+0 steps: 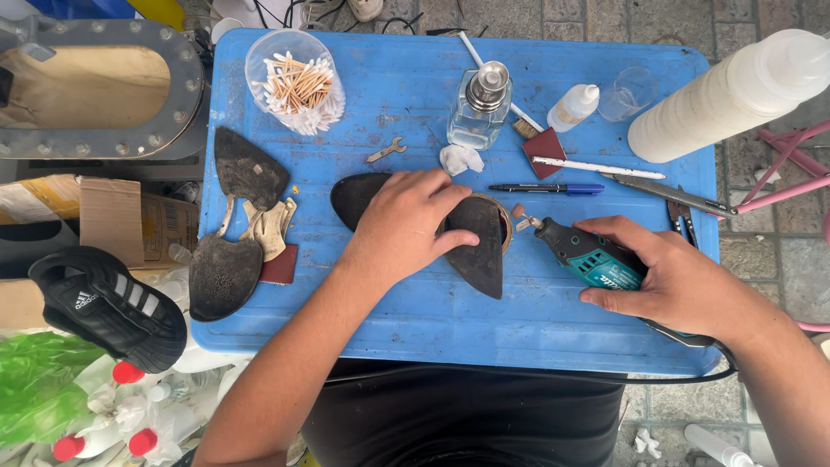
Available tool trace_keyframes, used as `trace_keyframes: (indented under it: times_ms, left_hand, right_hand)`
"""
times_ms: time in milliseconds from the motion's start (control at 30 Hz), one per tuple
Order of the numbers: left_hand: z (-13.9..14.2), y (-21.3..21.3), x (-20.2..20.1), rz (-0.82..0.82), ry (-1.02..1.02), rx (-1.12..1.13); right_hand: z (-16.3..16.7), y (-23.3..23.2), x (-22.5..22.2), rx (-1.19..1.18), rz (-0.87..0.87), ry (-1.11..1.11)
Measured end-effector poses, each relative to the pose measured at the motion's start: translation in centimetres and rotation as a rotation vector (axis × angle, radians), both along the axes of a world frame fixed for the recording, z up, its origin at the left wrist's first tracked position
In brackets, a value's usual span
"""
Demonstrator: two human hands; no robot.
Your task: The person sands the edges of a black shoe sole with a sanding block, then uses a rotary tool to grind and smooth the sole's surface. The work is performed on a blue workbench with various tools and materials nearby.
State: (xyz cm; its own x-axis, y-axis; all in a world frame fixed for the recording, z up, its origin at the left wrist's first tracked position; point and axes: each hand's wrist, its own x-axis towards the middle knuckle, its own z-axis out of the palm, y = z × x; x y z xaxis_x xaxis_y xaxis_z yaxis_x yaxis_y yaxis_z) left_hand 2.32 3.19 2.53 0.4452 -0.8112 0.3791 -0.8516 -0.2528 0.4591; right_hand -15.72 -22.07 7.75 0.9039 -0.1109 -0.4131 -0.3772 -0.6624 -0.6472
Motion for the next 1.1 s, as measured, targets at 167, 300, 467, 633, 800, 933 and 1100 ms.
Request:
trace_keyframes:
  times_ms: [167, 300, 467, 633, 800, 933, 1100]
  left_hand:
    - [0.3, -0.4, 1.2, -0.138, 0.266, 0.017]
    - [0.0, -2.1, 2.6, -0.265, 0.551, 0.124]
    - [-1.5, -3.6, 2.6, -0.343, 0.270, 0.147]
    - [-2.7, -3.4, 1.7, -0.304, 0.266, 0.153]
    - [-3.3, -3.3, 1.5, -0.291, 0.266, 0.125]
    - [-3.5, -3.2, 1.3, -0.262, 0.257, 0.087]
    - [-3.6, -3.2, 1.3, -0.280, 0.233, 0.056]
  right_hand:
    - [0.2, -0.1, -1.1, -0.058, -0.056, 0.097]
    - [-0.2, -0.2, -1.9, 0.016, 0.007, 0.010]
    - [-0.3, 0.1, -2.0, 0.063, 0.090, 0.057]
    - [0.0, 0.5, -1.7, -0.002, 0.067, 0.210]
    - [0.5, 1.0, -1.2, 0.051, 0.120, 0.034]
    - [0.9, 1.5, -0.7, -0.043, 0.032, 0.280]
    - [1.0, 1.5, -0.5, -0.059, 0.033, 0.284]
